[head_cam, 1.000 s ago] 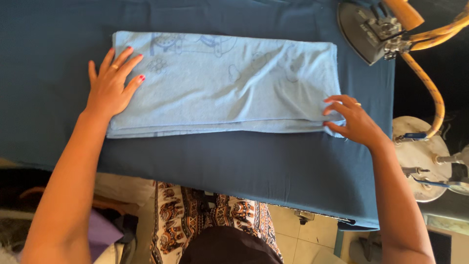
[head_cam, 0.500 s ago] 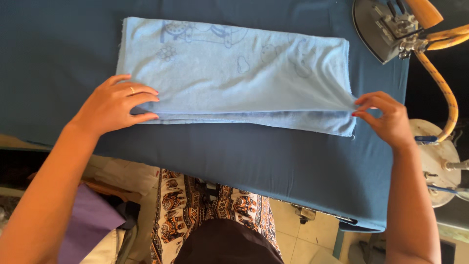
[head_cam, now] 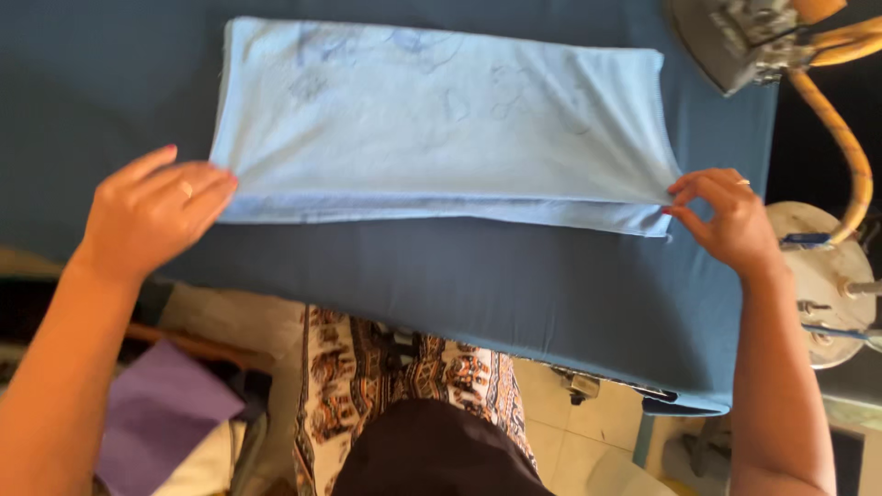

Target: The person irons a light blue towel flat on a steam ironing table, repositioning and stretching it to smooth the fabric. They flip the towel over, iron the reverse side, fold it in half, and continue ironing the folded towel.

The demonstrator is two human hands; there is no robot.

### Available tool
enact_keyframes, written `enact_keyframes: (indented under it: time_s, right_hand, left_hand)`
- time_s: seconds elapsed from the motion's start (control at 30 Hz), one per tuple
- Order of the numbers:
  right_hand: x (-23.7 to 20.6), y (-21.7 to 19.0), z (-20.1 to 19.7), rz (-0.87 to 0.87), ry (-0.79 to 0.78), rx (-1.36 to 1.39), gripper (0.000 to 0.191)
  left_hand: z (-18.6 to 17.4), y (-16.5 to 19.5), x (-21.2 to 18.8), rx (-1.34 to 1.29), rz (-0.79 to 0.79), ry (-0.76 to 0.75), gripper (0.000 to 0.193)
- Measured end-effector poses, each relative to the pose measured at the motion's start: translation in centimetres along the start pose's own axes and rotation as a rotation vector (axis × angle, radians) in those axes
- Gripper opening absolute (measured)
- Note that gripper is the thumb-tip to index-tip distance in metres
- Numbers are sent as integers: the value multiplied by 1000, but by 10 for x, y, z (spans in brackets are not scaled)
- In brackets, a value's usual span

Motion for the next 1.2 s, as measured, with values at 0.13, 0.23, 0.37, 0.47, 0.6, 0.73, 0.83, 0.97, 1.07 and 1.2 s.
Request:
enact_keyframes:
  time_s: [0.13,0.23,0.37,0.47,0.6,0.73,0.83,0.97,1.07,1.2]
  right_hand:
    - [1,-3,0,-142,-55,19,19]
    - [8,7,-5,71,-54,50,8]
    - [54,34,-10,505,149,206,18]
    - [118,46,7,578,229,-4,44]
    - [171,49,35,573,370,-112,54]
    - [183,65,49,664,288,-154,20]
    - [187,82,49,629,279,-156,14]
    - [187,71,45,446,355,-222,27]
    - [163,37,47,-128,405,-182,47]
    - [132,26,59,-115,112,-161,56]
  left_hand:
    - [-9,9,15,-83,-62,-105,12]
    - [-13,1,31,-217,-234,-177,19]
    - [12,-3,78,-508,-530,-147,19]
    - [53,12,133,-827,-500,45,30]
    - [114,52,176,-521,-487,-174,66]
    - [138,45,165,-398,-499,-376,79]
    - [134,25,152,-447,-536,-364,79]
    - [124,22,170,-405,-567,-418,82]
    - [128,47,212,-383,-594,-338,77]
    - [152,135,285,-532,-355,-208,83]
Point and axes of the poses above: each hand's wrist, its own x-axis towards the middle knuckle, its own z-axis out of the palm, y = z × x, the point moved 1 cm from there along x, towards the middle knuckle, and after that the axes turned 5 degrees about -y, right-handed, at the moved point
